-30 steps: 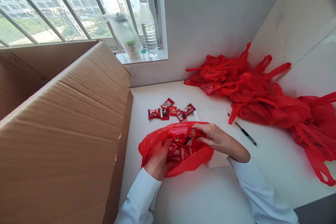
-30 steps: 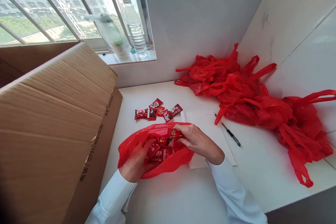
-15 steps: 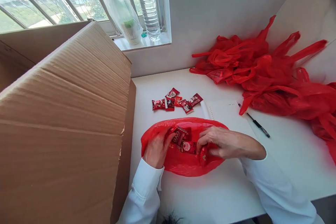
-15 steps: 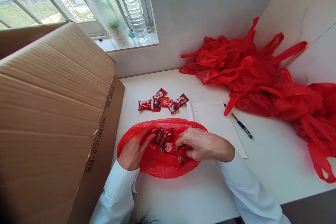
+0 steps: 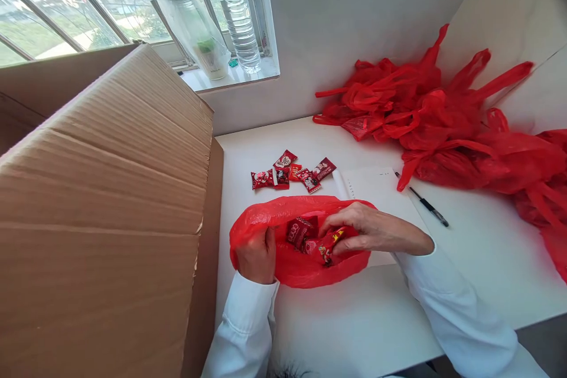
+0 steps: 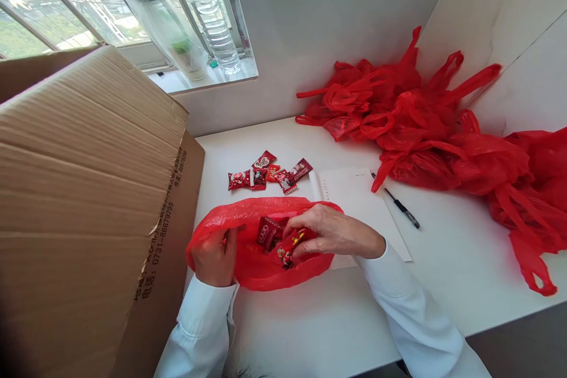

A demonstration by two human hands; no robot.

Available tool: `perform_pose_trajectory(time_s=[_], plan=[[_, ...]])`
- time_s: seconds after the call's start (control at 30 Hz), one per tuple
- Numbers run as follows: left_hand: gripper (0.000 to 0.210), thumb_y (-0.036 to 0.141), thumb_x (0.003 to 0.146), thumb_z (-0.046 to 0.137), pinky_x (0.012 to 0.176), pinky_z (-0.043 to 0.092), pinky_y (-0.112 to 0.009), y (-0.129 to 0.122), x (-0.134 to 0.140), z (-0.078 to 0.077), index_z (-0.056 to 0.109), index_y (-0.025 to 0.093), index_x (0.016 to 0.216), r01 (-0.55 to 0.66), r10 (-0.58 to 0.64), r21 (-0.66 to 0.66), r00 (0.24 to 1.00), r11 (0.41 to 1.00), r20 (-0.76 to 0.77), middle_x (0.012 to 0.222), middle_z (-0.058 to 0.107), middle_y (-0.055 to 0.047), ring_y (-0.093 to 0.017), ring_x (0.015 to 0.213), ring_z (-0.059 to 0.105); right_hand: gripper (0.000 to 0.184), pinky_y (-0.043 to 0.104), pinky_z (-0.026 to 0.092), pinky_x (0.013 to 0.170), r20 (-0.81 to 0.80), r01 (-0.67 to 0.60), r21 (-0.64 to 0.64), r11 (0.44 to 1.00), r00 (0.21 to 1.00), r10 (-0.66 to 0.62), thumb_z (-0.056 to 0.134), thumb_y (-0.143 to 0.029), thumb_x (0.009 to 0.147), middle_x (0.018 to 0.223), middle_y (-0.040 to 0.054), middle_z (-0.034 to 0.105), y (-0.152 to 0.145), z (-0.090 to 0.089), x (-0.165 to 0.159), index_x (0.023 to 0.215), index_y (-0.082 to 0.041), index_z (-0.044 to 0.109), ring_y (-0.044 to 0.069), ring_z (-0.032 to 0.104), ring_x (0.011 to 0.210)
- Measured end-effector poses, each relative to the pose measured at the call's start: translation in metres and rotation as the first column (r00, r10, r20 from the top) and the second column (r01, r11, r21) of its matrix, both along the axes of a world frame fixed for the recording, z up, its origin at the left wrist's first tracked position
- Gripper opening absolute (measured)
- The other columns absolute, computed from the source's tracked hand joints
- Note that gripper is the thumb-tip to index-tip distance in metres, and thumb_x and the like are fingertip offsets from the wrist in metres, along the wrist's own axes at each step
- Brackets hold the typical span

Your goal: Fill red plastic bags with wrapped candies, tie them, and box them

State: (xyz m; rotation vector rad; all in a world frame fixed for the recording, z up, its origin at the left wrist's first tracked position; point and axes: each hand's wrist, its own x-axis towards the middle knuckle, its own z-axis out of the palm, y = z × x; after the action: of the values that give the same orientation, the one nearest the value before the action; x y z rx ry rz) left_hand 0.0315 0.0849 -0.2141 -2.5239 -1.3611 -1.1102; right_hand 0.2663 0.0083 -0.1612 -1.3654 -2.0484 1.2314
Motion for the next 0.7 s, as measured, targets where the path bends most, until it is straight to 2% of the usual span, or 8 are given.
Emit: perform_pose_trajectory(time_s=[0.07,0.17,0.3,0.43,0.57,0.63,0.7], plan=[[0.031,0.031,0.088,0.046,0.055,0.048,-0.027,-0.003,0.003,0.000,0.072,0.019,0.076,0.001,-0.001,-0.026,1.000,1.000,-0.009,0.062,0.069,-0.005,-0.018,0.055,0.063,0.025,0.021,0.040,0.067,0.002,-0.012,0.000,1.000,1.000,0.012,0.062,-0.040,0.083,0.085,-0.0013,0.068,0.001,-0.003,0.000,0.097,-0.021,0.068,0.012,0.059,0.076],[0.030,0.043,0.086,0.050,0.053,0.048,-0.026,-0.010,0.010,0.005,0.071,0.022,0.081,0.072,-0.081,-0.207,0.996,0.976,-0.031,0.063,0.068,-0.002,-0.017,0.054,0.062,0.027,0.023,0.040,0.069,0.036,-0.055,0.031,0.998,0.998,0.054,0.060,-0.044,0.083,0.084,-0.0002,0.068,0.003,-0.011,-0.001,0.091,-0.021,0.071,0.013,0.059,0.078],[0.024,0.047,0.078,0.061,0.063,0.052,-0.030,-0.014,0.017,0.010,0.066,0.024,0.078,0.132,-0.193,-0.449,0.977,0.884,-0.093,0.076,0.068,-0.002,-0.020,0.069,0.065,0.025,0.025,0.040,0.073,0.100,-0.052,0.077,0.996,0.994,0.044,0.060,-0.042,0.083,0.088,0.0019,0.067,0.004,-0.020,-0.002,0.091,-0.022,0.071,0.015,0.058,0.084],[0.038,0.039,0.071,0.068,0.070,0.053,-0.039,-0.013,0.020,0.010,0.061,0.024,0.105,0.037,-0.229,-0.621,0.945,0.783,-0.233,0.095,0.069,-0.008,-0.028,0.085,0.065,0.021,0.026,0.039,0.072,0.159,-0.041,0.123,0.992,0.987,0.021,0.061,-0.040,0.082,0.089,0.0021,0.064,0.004,-0.020,-0.002,0.081,-0.020,0.068,0.015,0.056,0.082],[0.025,0.033,0.076,0.061,0.071,0.052,-0.042,-0.012,0.021,0.005,0.060,0.021,0.098,0.024,-0.225,-0.673,0.951,0.739,-0.213,0.094,0.070,-0.008,-0.029,0.083,0.066,0.027,0.024,0.034,0.061,0.200,0.020,0.173,0.985,0.978,-0.055,0.054,-0.037,0.087,0.070,-0.0014,0.055,0.004,-0.017,-0.002,0.067,-0.018,0.057,0.011,0.049,0.065],[0.019,0.029,0.079,0.054,0.073,0.053,-0.042,-0.012,0.021,0.003,0.061,0.021,0.095,0.048,-0.215,-0.691,0.964,0.721,-0.158,0.092,0.071,-0.007,-0.028,0.082,0.066,0.028,0.023,0.031,0.057,0.181,0.060,0.188,0.980,0.979,-0.095,0.051,-0.037,0.089,0.064,-0.0032,0.051,0.005,-0.016,-0.001,0.067,-0.019,0.054,0.010,0.043,0.060],[0.022,0.030,0.081,0.049,0.082,0.052,-0.045,-0.012,0.019,0.001,0.062,0.020,0.096,0.026,-0.141,-0.679,0.983,0.734,-0.115,0.095,0.070,-0.009,-0.029,0.090,0.066,0.025,0.022,0.031,0.057,0.144,0.118,0.207,0.971,0.978,-0.149,0.050,-0.037,0.089,0.065,-0.0039,0.051,0.005,-0.015,-0.001,0.072,-0.019,0.053,0.010,0.042,0.060]])
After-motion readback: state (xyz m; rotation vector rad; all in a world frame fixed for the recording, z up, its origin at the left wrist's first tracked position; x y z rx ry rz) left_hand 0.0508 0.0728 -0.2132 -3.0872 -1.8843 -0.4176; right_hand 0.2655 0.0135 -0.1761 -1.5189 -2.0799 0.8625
